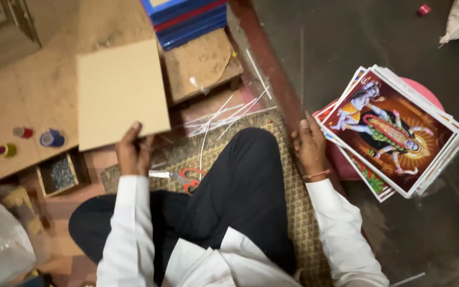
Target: The person sits on the floor and assembles picture frames by applying blue patterned tape to the edges of printed images mounted on cardboard. They use scissors to trim excess tape and plastic film, then stack the finished frames.
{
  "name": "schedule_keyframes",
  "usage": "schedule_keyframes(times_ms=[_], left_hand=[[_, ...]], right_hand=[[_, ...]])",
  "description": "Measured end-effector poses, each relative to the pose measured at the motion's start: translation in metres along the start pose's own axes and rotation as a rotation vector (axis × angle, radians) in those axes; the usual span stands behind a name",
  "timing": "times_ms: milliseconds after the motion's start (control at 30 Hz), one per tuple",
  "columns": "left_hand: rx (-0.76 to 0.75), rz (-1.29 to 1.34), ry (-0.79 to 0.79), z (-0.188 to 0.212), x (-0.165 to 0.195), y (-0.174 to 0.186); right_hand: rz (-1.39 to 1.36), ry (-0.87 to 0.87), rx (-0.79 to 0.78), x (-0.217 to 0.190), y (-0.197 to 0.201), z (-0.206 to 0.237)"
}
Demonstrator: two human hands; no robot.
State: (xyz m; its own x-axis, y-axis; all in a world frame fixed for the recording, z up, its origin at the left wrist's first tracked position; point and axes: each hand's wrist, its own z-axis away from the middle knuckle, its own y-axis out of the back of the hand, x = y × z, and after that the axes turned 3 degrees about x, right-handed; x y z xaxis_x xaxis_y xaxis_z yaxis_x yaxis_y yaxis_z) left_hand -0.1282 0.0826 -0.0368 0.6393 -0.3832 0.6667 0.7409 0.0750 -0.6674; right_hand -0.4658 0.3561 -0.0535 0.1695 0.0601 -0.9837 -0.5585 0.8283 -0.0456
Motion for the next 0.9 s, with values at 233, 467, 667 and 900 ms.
schedule_keyframes(times_ms=[233, 467, 667, 900], left_hand=[[-0.223, -0.179, -0.102, 0.047, -0.044, -0.135], [-0.503, -0.233, -0.153, 0.051, -0.072, -0.229], [-0.510, -0.150, -0.014, 0.046, -0.078, -0.254], [-0.496, -0.103, -0.030, -0.001, -0.071, -0.290]], right_hand=[[-0.200, 0.219, -0.088, -0.066, -0.054, -0.040], [-0.154, 0.490, 0.067, -0.143, -0.086, -0.116], [-0.185, 0.430, 0.039, -0.145, -0.089, -0.129], [-0.106, 0.333, -0.070, -0.068, -0.071, -0.027]])
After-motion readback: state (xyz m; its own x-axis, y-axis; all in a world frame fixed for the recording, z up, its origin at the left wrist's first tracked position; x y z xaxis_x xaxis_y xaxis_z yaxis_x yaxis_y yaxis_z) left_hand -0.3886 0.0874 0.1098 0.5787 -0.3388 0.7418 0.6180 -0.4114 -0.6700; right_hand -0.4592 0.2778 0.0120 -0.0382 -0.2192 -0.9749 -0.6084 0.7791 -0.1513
